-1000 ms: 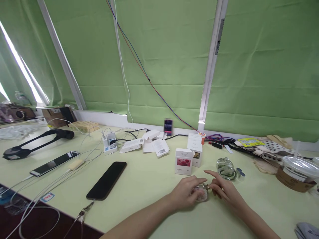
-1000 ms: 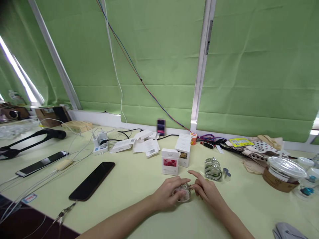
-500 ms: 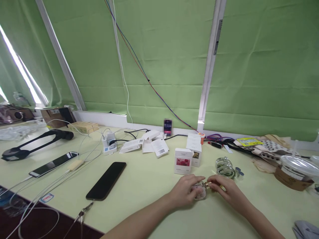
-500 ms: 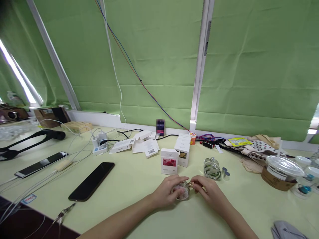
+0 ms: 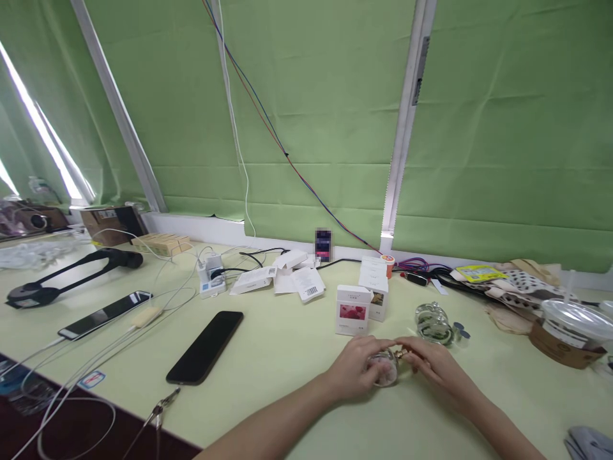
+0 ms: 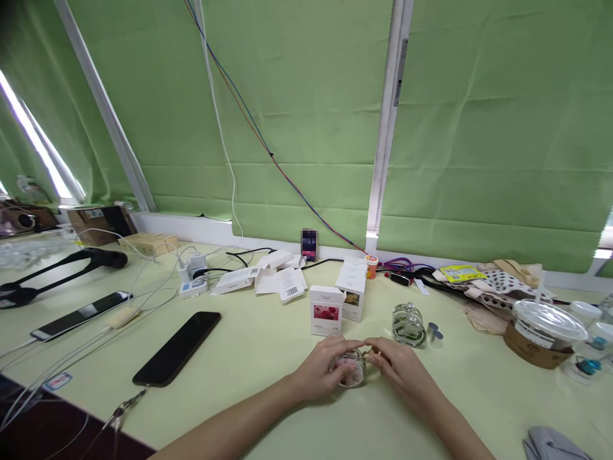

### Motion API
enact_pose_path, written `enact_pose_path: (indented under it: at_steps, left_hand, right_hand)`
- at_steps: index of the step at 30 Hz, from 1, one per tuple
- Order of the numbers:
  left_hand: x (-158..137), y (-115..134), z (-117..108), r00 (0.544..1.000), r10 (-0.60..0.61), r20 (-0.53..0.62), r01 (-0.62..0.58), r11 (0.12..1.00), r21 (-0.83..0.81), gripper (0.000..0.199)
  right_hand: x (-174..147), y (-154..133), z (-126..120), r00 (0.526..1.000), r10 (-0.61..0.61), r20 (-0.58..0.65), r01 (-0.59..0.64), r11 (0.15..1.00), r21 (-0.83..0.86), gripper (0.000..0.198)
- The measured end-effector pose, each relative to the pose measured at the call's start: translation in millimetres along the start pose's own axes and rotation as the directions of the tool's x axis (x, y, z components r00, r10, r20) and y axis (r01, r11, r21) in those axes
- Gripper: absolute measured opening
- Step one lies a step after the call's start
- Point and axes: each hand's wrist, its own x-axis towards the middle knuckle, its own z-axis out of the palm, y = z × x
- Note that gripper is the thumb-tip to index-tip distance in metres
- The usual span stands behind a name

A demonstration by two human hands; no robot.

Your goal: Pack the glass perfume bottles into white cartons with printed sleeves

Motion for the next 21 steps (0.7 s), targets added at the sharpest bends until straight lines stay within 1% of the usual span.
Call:
enact_pose_path:
  at_steps: [3, 6, 8, 12, 15, 18, 21]
  left_hand:
    - [0, 0, 0, 1.000, -0.028, 0.000, 0.028, 0.999, -0.030, 0.041]
    - [0, 1, -1, 0.999, -0.040, 0.003, 0.040, 0.999, -0.036, 0.042]
    - [0, 1, -1, 0.999, -0.047, 0.001, 0.047, 0.998, -0.034, 0.042]
    - [-1, 3, -2, 1.000, -0.023, 0.007, 0.023, 1.000, -0.018, 0.042]
    - [-1, 3, -1, 1.000, -0.004, 0.016, 0.003, 1.000, 0.012, 0.043]
    - [0, 3, -1, 1.000, 0.010, 0.021, -0.010, 1.000, 0.017, 0.043]
    - [1, 3, -1, 1.000, 0.010, 0.008, -0.009, 1.000, -0.027, 0.042]
  right_hand:
    - [-2, -5, -4, 0.999, -0.021, -0.037, 0.024, 0.996, 0.090, 0.029]
    - [-2, -7, -3, 0.999, -0.005, -0.048, 0.011, 0.990, 0.143, 0.022]
    - [-1, -6, 0, 0.999, 0.016, -0.045, -0.009, 0.987, 0.162, 0.021]
    - [-1, -4, 6, 0.995, 0.095, -0.021, -0.088, 0.970, 0.225, 0.026]
    - [-1, -4, 8, 0.989, 0.149, -0.012, -0.142, 0.962, 0.234, 0.030]
    - [-1, -1, 7, 0.989, 0.146, 0.005, -0.143, 0.962, 0.231, 0.038]
    - [-1, 5, 5, 0.991, 0.134, -0.002, -0.128, 0.951, 0.282, 0.045]
